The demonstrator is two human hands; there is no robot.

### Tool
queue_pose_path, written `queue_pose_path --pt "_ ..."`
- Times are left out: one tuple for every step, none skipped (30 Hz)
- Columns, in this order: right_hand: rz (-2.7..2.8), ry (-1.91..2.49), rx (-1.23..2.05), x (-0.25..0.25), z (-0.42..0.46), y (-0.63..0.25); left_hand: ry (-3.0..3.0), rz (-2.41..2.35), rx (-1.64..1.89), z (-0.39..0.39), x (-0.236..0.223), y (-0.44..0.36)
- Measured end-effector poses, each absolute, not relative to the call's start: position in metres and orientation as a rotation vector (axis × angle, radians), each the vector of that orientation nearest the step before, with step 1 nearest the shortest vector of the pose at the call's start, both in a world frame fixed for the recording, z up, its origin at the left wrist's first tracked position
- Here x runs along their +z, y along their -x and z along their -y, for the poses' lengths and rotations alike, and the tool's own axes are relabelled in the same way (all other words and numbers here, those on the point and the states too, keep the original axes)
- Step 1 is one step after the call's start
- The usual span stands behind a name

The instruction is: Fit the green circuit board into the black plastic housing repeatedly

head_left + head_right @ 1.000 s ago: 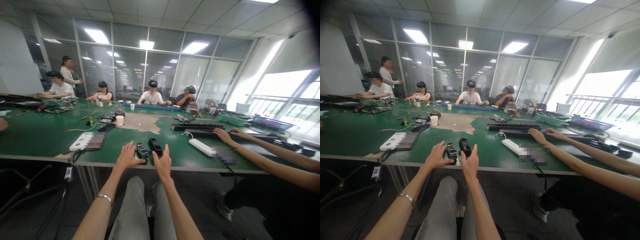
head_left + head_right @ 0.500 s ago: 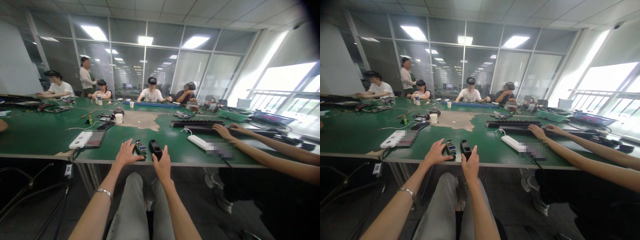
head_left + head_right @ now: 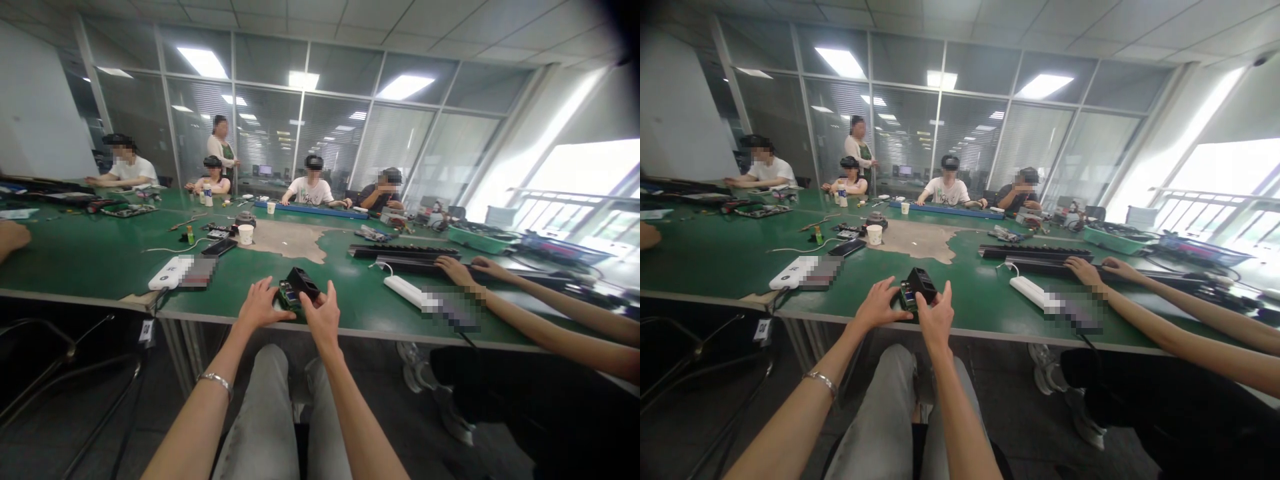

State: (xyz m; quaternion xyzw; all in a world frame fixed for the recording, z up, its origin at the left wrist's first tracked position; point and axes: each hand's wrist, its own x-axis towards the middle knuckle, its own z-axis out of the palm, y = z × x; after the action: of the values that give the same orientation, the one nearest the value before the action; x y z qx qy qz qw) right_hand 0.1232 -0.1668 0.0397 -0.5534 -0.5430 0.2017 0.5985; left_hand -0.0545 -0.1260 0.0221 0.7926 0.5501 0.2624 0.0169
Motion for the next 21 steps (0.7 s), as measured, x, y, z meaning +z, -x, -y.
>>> queue_pose_path --pt "1.285 1.285 0.458 0.041 0.165 -0.119 -2.463 -1.705 0.823 0.126 0.022 0.055" --pt "1.312 1.290 0.446 0.042 0.163 -0.116 -2.462 -1.703 0.833 0.127 0.022 0.055" --pt "1.340 1.297 0.430 0.043 0.161 -0.113 -2.460 -1.703 0.843 0.127 0.022 0.055" --pt "1.365 1.309 0.412 0.043 0.159 -0.111 -2.459 -1.703 0.851 0.128 0.021 0.056" --pt "1.387 1.327 0.390 0.043 0.157 -0.109 -2.461 -1.702 0.857 0.129 0.021 0.056" --pt "1.409 1.346 0.369 0.043 0.156 -0.107 -2.464 -1.703 0.865 0.129 0.021 0.056" --pt "1.433 1.365 0.347 0.043 0.155 -0.106 -2.469 -1.706 0.878 0.130 0.020 0.056" --pt "1.460 1.382 0.324 0.043 0.154 -0.104 -2.476 -1.710 0.898 0.131 0.020 0.056" --pt "1.490 1.395 0.299 0.044 0.154 -0.103 -2.480 -1.717 0.923 0.132 0.020 0.056" --pt "1.521 1.406 0.273 0.045 0.154 -0.102 -2.478 -1.729 0.951 0.133 0.019 0.056" --pt "1.550 1.418 0.245 0.046 0.155 -0.100 -2.470 -1.746 0.977 0.134 0.019 0.056" --pt "1.575 1.435 0.218 0.048 0.155 -0.099 -2.457 -1.762 0.998 0.135 0.019 0.055" --pt "1.597 1.456 0.193 0.048 0.156 -0.098 -2.443 -1.774 1.009 0.136 0.020 0.055" --pt "1.617 1.477 0.172 0.049 0.157 -0.098 -2.430 -1.782 1.016 0.136 0.020 0.055" --pt "1.635 1.497 0.157 0.048 0.158 -0.097 -2.422 -1.780 1.022 0.137 0.021 0.055" --pt "1.652 1.518 0.144 0.047 0.159 -0.097 -2.425 -1.767 1.028 0.138 0.021 0.054" --pt "1.668 1.538 0.135 0.046 0.161 -0.098 -2.432 -1.748 1.037 0.138 0.022 0.054" --pt "1.683 1.559 0.130 0.043 0.162 -0.098 -2.440 -1.729 1.046 0.139 0.023 0.054" --pt "1.695 1.582 0.129 0.041 0.163 -0.099 -2.445 -1.713 1.053 0.139 0.023 0.053" --pt "1.707 1.603 0.133 0.038 0.164 -0.099 -2.448 -1.702 1.056 0.139 0.024 0.053" --pt "1.719 1.620 0.141 0.035 0.165 -0.100 -2.447 -1.695 1.054 0.139 0.024 0.053"
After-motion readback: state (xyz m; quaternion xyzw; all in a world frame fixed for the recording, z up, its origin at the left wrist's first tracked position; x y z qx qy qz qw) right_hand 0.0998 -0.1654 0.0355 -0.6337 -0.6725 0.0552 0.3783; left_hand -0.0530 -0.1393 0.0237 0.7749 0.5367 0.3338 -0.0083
